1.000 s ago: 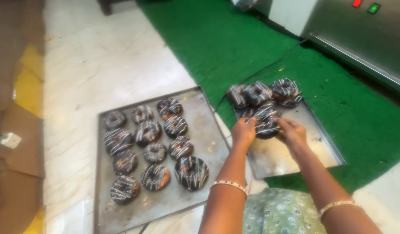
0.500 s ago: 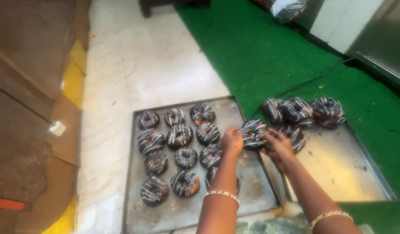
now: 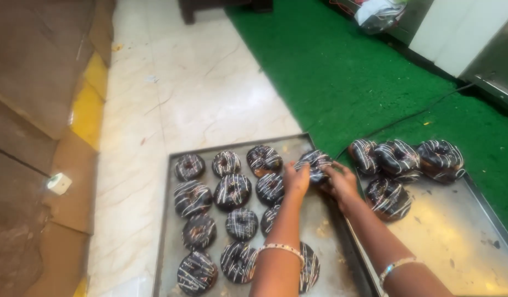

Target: The person sits on the floor and transfers chocolate-glazed donuts one at a time from a filled tray to an adjacent empty tray, arranging them in rows by hand. The source tray empties as the second tray fills over the course of the clip.

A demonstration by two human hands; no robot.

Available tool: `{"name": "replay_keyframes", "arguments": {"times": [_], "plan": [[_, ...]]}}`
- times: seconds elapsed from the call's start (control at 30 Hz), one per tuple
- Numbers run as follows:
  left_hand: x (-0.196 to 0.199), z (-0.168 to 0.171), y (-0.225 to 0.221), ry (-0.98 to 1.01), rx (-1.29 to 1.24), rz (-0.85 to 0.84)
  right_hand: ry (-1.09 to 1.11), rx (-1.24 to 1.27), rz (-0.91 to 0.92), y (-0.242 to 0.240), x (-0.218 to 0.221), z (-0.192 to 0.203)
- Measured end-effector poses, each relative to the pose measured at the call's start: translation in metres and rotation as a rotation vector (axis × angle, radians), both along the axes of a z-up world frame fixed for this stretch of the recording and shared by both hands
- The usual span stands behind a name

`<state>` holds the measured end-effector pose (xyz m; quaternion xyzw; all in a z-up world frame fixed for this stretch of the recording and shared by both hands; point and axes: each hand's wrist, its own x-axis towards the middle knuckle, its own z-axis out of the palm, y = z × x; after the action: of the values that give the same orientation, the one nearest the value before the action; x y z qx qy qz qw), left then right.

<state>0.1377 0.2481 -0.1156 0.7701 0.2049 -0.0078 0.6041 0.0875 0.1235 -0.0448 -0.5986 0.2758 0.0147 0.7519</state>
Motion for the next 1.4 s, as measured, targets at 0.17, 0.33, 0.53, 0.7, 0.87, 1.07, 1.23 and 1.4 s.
{"name": "replay_keyframes", "arguments": {"times": [0.17, 0.33, 0.53, 0.7, 0.87, 1.07, 1.23, 1.4], "plan": [[0.022, -0.004, 0.008, -0.063, -0.096, -0.003, 0.089, 0.008, 0.153, 0.008, 0.029, -0.002], [0.034, -0.007, 0.010, 0.091, -0.061, 0.043, 0.060, -0.006, 0.211, 0.010, 0.057, -0.031], [0.033, -0.009, -0.009, -0.005, -0.116, 0.088, -0.030, -0.100, 0.230, 0.007, 0.081, -0.057], [0.014, 0.019, -0.020, -0.002, -0.074, 0.274, -0.033, -0.041, 0.111, 0.003, 0.098, -0.101], [0.006, 0.034, -0.013, 0.048, -0.077, 0.314, -0.153, -0.481, 0.190, -0.006, 0.091, -0.101], [-0.003, 0.022, -0.022, 0.070, -0.071, 0.298, -0.002, -0.998, 0.311, 0.011, 0.043, 0.018], [-0.040, 0.077, -0.048, 0.123, 0.170, 0.281, -0.014, -1.167, 0.316, -0.039, 0.022, 0.039], [-0.063, 0.062, -0.100, -0.025, 0.246, -0.058, 0.038, -1.232, 0.099, -0.096, -0.019, 0.060]]}}
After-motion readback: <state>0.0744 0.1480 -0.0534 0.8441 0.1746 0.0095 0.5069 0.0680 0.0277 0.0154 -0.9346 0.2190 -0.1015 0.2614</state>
